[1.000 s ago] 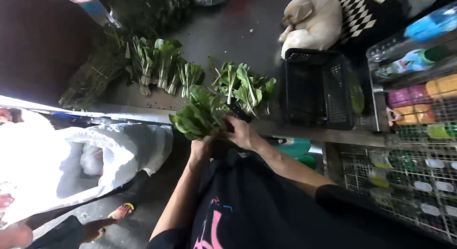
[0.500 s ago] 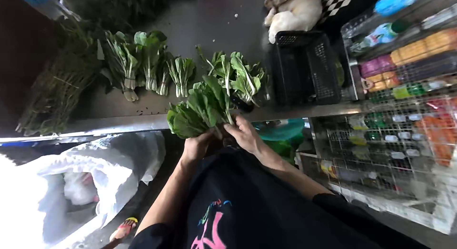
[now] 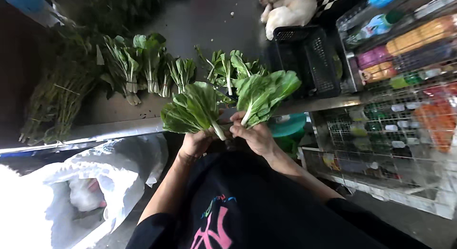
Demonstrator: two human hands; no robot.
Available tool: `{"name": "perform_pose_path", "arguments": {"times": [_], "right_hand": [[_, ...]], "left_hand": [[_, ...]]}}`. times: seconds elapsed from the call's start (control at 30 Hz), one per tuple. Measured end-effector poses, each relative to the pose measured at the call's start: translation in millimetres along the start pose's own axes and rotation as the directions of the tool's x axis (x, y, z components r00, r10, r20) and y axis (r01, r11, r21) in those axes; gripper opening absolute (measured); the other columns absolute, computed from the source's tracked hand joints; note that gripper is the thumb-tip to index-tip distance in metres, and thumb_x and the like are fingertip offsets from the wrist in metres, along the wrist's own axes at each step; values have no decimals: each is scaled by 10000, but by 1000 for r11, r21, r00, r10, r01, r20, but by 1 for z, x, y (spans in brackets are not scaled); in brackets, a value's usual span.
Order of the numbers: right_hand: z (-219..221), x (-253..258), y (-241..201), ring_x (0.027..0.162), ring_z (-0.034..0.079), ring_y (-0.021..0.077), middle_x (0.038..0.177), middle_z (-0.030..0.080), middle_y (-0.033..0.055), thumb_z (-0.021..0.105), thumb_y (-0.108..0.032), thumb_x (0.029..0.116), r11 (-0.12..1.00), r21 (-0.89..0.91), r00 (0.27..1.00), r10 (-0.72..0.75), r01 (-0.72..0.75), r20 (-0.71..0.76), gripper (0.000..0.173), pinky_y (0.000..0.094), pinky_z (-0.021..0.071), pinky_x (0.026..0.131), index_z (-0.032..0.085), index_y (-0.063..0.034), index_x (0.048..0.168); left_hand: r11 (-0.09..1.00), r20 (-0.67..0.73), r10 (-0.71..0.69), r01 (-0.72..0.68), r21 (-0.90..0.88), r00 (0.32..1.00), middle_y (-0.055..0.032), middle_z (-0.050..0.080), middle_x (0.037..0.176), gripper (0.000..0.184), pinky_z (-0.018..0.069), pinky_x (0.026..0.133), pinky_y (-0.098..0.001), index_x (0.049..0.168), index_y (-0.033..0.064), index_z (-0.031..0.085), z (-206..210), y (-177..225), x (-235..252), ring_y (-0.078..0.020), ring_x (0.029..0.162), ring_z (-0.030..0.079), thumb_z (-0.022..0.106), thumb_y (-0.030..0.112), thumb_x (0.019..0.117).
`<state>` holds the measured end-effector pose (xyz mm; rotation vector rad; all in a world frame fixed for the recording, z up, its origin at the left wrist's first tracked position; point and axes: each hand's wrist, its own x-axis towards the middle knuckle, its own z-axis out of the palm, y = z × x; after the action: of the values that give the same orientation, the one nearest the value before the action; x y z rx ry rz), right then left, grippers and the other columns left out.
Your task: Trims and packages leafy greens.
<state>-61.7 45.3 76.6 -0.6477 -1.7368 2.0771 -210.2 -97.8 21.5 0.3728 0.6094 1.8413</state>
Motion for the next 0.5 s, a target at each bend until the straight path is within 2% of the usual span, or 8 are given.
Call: {"name": "perform_pose_path", "arguments": {"times": [0.07, 0.1, 0.2, 0.3, 0.43, 0.5], "right_hand": [[8, 2, 3, 684, 604, 89, 775, 628, -19, 792, -107, 851, 999, 19, 997, 44, -45, 64, 291, 302, 587, 708, 700, -64, 1124], [11, 4, 4, 680, 591, 94, 779, 627, -6, 807, -95, 836, 998, 15, 995, 63, -65, 70, 314, 293, 575, 702, 705, -51, 1130], [14, 12, 4, 732, 652, 140, 884, 703, 56, 838, -107, 822, 990, -83, 992, 116, -112, 51, 323, 310, 603, 721, 704, -44, 1110], [16, 17, 5, 854, 716, 191, 965, 736, 102, 817, -44, 836, 988, -62, 987, 145, -141, 64, 294, 365, 631, 814, 699, -3, 1102], [17, 22, 13, 787, 658, 126, 901, 709, 48, 783, -53, 860, 988, 85, 988, 123, -132, 96, 183, 314, 588, 755, 716, -60, 1031], [19, 21, 15, 780, 663, 104, 892, 717, 19, 750, -40, 864, 978, 160, 988, 122, -135, 90, 165, 304, 590, 757, 730, -99, 1016]], "left_hand": [[999, -96, 16, -11, 45, 995, -115, 742, 1101, 370, 622, 847, -392, 1211, 80, 690, 3, -1, -2, -211, 931, 736, 789, 209, 878], [998, -117, 23, -15, 67, 993, -105, 745, 1066, 351, 620, 839, -388, 1192, 70, 694, 4, -1, -3, -199, 914, 732, 786, 202, 880], [985, -148, 74, -49, 164, 986, -89, 747, 1023, 306, 614, 845, -401, 1141, 60, 707, 3, -2, -7, -190, 914, 725, 786, 174, 868], [942, -192, 148, -79, 326, 970, -94, 742, 987, 249, 611, 841, -414, 1091, 39, 704, 4, 1, -10, -195, 906, 718, 775, 89, 858], [850, -233, 211, -60, 524, 949, -74, 746, 976, 187, 608, 839, -387, 1058, 45, 730, 6, 9, -16, -172, 911, 711, 758, 79, 876], [809, -256, 270, -74, 584, 928, -24, 749, 967, 192, 614, 853, -354, 1054, 79, 730, 11, 11, -17, -129, 915, 715, 763, 64, 866]]}}
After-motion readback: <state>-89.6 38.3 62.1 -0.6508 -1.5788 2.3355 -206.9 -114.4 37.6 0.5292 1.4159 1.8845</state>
